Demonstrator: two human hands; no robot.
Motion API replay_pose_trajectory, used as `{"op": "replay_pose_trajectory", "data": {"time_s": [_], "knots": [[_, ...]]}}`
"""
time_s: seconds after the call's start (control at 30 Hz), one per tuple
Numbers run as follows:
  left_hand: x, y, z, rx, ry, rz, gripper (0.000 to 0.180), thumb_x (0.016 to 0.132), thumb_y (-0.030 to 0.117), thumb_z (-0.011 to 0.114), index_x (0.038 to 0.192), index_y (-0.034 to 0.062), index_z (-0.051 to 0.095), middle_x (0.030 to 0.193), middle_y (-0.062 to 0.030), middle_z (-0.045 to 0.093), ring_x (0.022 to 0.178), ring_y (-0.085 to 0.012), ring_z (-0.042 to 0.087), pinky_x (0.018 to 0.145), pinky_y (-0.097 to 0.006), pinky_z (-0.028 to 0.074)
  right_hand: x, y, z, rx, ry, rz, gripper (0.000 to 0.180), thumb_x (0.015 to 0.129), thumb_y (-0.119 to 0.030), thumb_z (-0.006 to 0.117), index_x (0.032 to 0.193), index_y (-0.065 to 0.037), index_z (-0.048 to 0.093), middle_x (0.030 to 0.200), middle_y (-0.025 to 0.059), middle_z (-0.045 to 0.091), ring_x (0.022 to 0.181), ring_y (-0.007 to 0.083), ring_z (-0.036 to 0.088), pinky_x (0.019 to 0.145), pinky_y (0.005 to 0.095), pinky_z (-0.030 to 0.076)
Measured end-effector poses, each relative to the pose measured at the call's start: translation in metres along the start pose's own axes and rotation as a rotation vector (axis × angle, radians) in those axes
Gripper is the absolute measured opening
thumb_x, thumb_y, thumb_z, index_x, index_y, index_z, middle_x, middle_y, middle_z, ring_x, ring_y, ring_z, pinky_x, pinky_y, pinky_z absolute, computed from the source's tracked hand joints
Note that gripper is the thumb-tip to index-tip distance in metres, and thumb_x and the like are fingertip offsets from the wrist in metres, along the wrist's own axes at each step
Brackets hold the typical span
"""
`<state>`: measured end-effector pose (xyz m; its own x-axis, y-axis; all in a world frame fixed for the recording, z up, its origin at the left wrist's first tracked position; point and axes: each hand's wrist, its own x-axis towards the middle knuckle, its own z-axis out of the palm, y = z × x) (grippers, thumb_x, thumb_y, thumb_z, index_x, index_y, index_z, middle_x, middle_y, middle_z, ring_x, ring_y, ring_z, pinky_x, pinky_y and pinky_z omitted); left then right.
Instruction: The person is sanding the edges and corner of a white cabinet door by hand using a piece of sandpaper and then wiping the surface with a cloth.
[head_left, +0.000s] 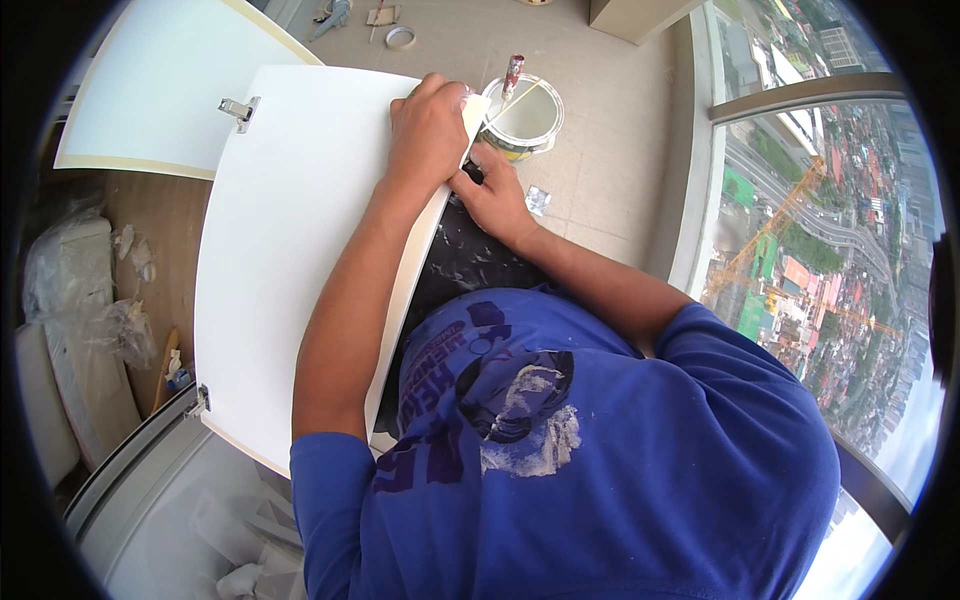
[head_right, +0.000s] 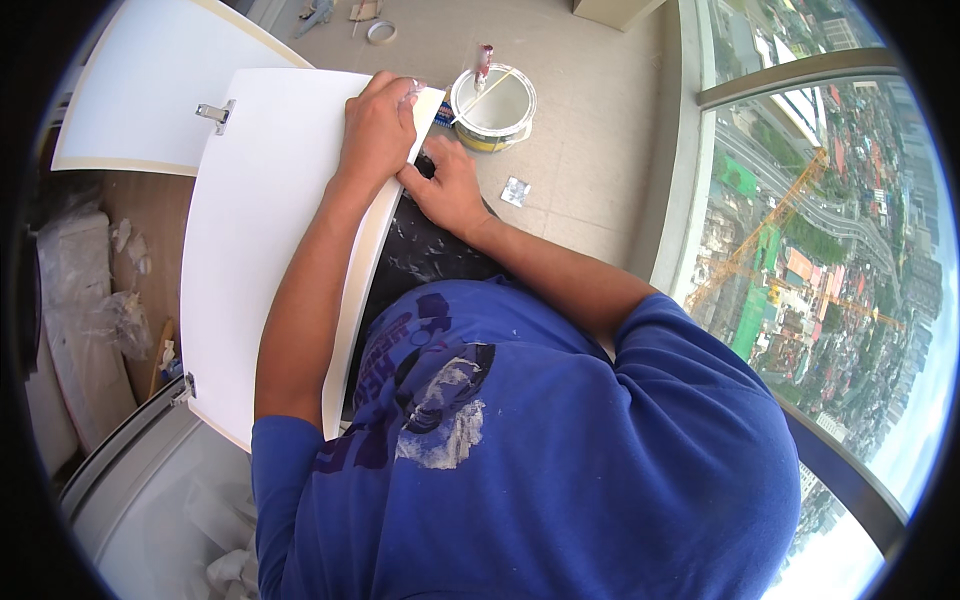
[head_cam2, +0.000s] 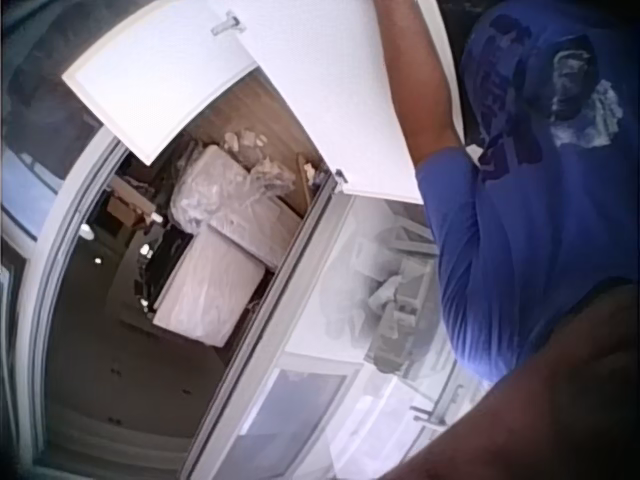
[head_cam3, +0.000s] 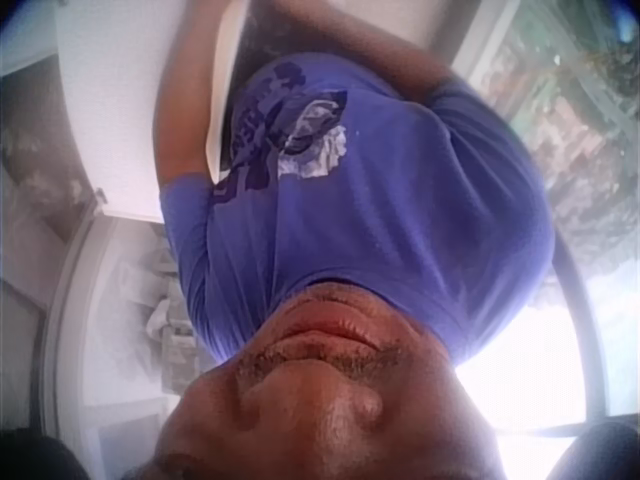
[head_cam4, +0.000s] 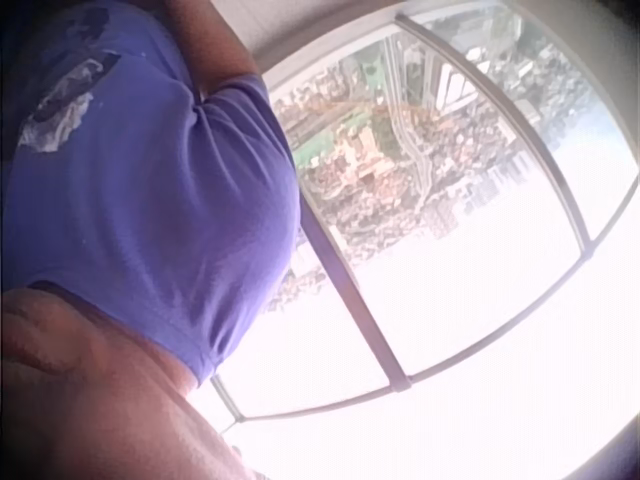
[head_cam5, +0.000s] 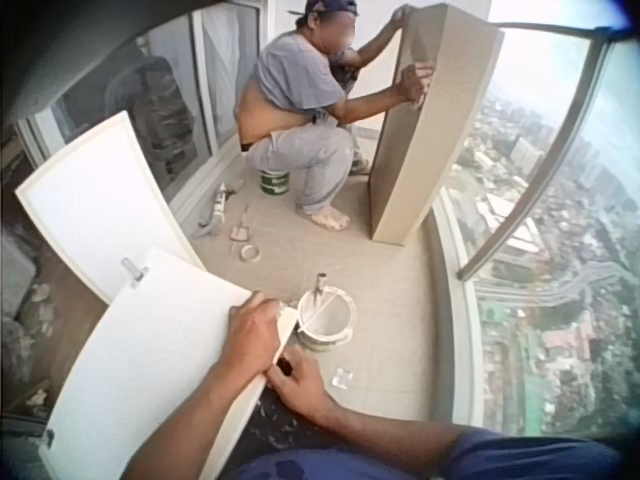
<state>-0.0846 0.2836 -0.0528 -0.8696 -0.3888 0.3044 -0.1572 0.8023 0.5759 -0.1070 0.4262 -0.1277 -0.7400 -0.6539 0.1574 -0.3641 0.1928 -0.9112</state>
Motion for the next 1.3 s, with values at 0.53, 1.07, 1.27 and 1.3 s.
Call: {"op": "replay_pose_trajectory", "data": {"time_s": [0.53,1.07,1.27,1.3], "knots": [[0.017,-0.002,-0.007,0.179,-0.084,0.175,0.012,0.098,0.009,0.065,0.103,0.0000,0.072,0.103,-0.0168,0.070,0.091,-0.0416,0.070,0.084,-0.048,0.056,0.000,-0.009,-0.006,0.022,-0.025,0.029,0.045,0.092,-0.039,0.073,0.120,-0.003,0.072,0.107,0.0214,0.068,0.104,0.0422,0.061,0.095,0.0515,0.046],[0.017,-0.017,-0.005,-0.008,-0.072,0.155,0.019,0.100,0.010,0.063,0.116,-0.0005,0.066,0.116,-0.0168,0.066,0.102,-0.0412,0.067,0.091,-0.048,0.053,-0.001,-0.016,-0.009,0.038,-0.027,0.069,0.043,0.093,-0.038,0.074,0.119,-0.003,0.073,0.111,0.0209,0.069,0.108,0.0409,0.061,0.099,0.0496,0.046],[0.021,-0.008,-0.013,-0.127,-0.163,0.054,0.017,0.098,0.013,0.067,0.106,-0.0013,0.070,0.108,-0.0146,0.068,0.101,-0.0404,0.066,0.089,-0.051,0.052,0.000,-0.017,-0.009,0.047,-0.033,0.074,0.043,0.093,-0.037,0.075,0.120,-0.004,0.073,0.115,0.0210,0.070,0.109,0.0419,0.063,0.100,0.0505,0.047],[0.020,-0.010,-0.008,-0.105,-0.133,0.074,0.016,0.098,0.013,0.066,0.104,-0.0010,0.070,0.107,-0.0143,0.069,0.100,-0.0399,0.066,0.089,-0.051,0.052,0.000,-0.018,-0.010,0.056,-0.034,0.077,0.043,0.093,-0.037,0.075,0.121,-0.004,0.073,0.115,0.0210,0.070,0.109,0.0420,0.063,0.100,0.0505,0.047]]}}
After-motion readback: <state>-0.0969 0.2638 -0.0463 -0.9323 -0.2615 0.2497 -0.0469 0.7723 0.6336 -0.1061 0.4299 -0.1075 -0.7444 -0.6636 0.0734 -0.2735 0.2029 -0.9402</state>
